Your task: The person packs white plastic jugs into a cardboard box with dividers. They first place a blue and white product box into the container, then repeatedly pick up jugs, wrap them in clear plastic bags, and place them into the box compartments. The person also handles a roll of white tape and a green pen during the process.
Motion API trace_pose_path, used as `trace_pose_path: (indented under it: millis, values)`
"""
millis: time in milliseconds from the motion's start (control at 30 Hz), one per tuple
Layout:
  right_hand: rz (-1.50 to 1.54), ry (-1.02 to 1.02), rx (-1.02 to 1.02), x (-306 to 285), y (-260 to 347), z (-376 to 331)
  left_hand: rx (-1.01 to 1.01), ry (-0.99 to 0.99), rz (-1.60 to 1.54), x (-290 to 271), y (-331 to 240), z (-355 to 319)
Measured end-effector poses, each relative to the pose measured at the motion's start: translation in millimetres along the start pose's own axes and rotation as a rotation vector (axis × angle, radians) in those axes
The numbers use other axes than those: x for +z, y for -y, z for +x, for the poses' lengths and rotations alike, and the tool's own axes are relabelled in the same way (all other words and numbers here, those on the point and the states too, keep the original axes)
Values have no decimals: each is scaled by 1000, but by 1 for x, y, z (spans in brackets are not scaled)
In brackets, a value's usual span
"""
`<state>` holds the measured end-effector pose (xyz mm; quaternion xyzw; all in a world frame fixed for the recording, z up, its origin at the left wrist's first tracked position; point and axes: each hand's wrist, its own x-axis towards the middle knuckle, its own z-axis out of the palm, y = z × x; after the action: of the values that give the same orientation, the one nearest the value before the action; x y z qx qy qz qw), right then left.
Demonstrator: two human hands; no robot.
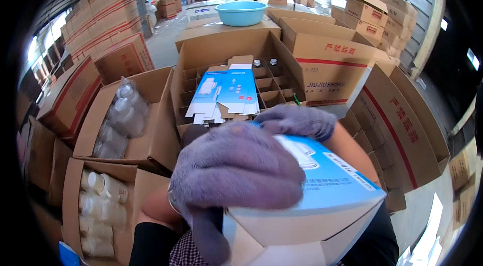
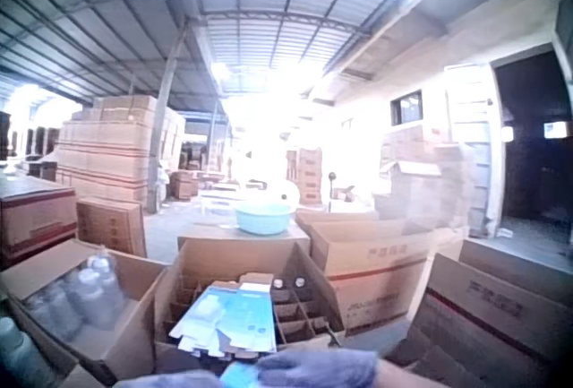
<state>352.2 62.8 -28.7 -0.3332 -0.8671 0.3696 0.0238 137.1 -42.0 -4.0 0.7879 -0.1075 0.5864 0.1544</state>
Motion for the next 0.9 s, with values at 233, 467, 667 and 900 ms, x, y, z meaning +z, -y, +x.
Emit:
trace_pose_path:
  millis: [233,467,667,900]
  values:
    - [427,-1192,-67,-27,-62,-272,-609,121,963,-76,135,-123]
    - [-63,-1721,927,127,-54,-466,-1413,812,987,-195,237,-344]
    - [-343,-1095,1660,263,-107,-509,-1650,944,1044,-214,280,-378]
    - [-175,-809,1800,386,-306,-426,-1414,1013,1279,-163,243,-300]
